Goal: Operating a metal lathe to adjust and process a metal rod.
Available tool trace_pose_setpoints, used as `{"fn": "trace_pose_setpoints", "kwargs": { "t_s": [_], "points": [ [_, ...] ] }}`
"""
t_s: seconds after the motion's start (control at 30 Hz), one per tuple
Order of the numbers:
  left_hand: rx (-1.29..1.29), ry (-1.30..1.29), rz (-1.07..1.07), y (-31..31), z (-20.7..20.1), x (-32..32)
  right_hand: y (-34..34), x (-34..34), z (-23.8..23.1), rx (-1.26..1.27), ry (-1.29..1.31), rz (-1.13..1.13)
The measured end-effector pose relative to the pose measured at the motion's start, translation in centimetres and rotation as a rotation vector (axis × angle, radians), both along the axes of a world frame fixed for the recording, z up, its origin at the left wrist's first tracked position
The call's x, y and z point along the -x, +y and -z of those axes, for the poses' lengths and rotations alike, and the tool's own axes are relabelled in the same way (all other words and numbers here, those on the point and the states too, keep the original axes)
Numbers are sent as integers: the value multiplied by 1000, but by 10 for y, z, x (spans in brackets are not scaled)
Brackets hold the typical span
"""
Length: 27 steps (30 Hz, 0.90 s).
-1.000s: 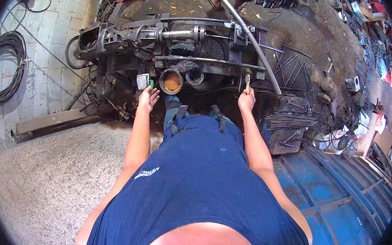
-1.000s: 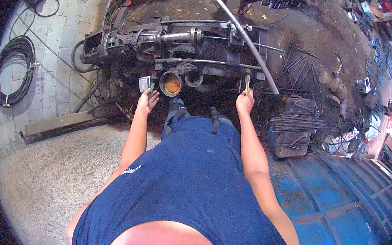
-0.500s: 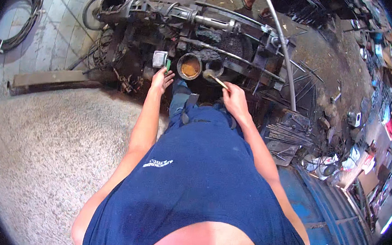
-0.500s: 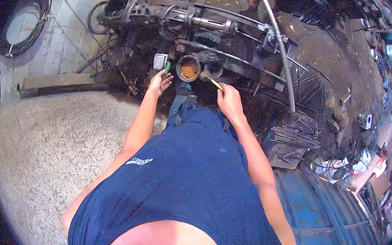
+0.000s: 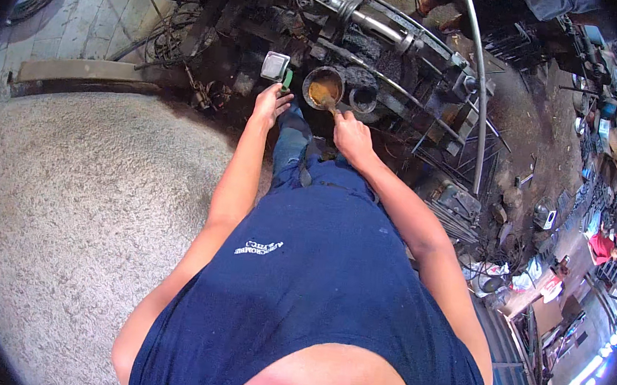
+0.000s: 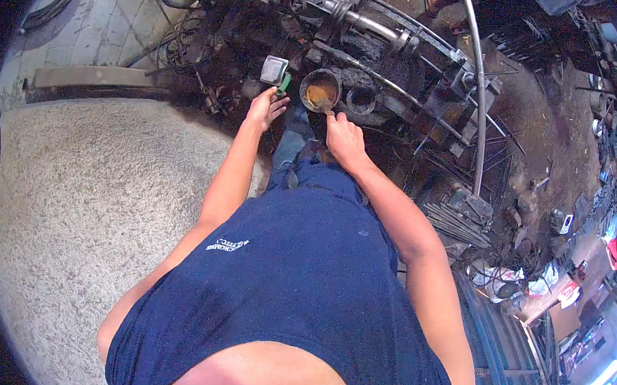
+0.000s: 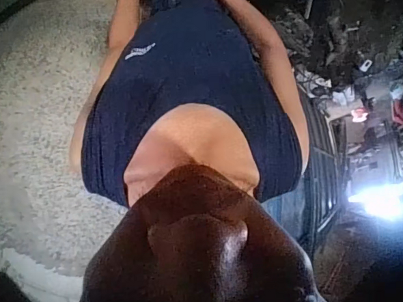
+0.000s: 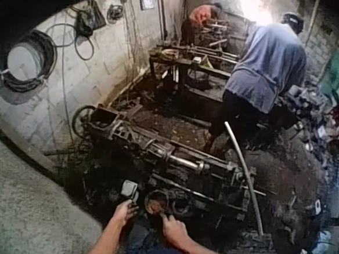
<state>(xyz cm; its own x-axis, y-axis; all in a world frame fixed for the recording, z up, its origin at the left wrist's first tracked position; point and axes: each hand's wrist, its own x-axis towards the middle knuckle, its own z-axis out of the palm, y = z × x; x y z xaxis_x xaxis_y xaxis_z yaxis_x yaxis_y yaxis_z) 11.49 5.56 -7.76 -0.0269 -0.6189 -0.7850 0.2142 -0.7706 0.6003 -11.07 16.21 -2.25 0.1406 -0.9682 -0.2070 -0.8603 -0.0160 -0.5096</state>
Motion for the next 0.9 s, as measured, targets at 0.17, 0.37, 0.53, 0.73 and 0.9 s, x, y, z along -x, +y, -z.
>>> {"fn": "trace_pose_setpoints", "kwargs": {
  "t_s": [0.17, 0.37, 0.53, 0.73, 0.9],
  "points": [
    [0, 6, 1, -2, -2, 0, -1, -7, 7, -22, 58, -19],
    [22, 16, 2, 0, 0, 2, -3, -11, 11, 23, 67, 1],
    [19, 20, 11, 1, 0, 3, -4, -10, 2, 18, 31, 48],
    [31, 25, -3, 0, -4, 2, -5, 14, -11, -56, -416, 583],
    [26, 35, 0, 1, 4, -4, 2, 41, 12, -478, -1002, 967]
  ]
}}
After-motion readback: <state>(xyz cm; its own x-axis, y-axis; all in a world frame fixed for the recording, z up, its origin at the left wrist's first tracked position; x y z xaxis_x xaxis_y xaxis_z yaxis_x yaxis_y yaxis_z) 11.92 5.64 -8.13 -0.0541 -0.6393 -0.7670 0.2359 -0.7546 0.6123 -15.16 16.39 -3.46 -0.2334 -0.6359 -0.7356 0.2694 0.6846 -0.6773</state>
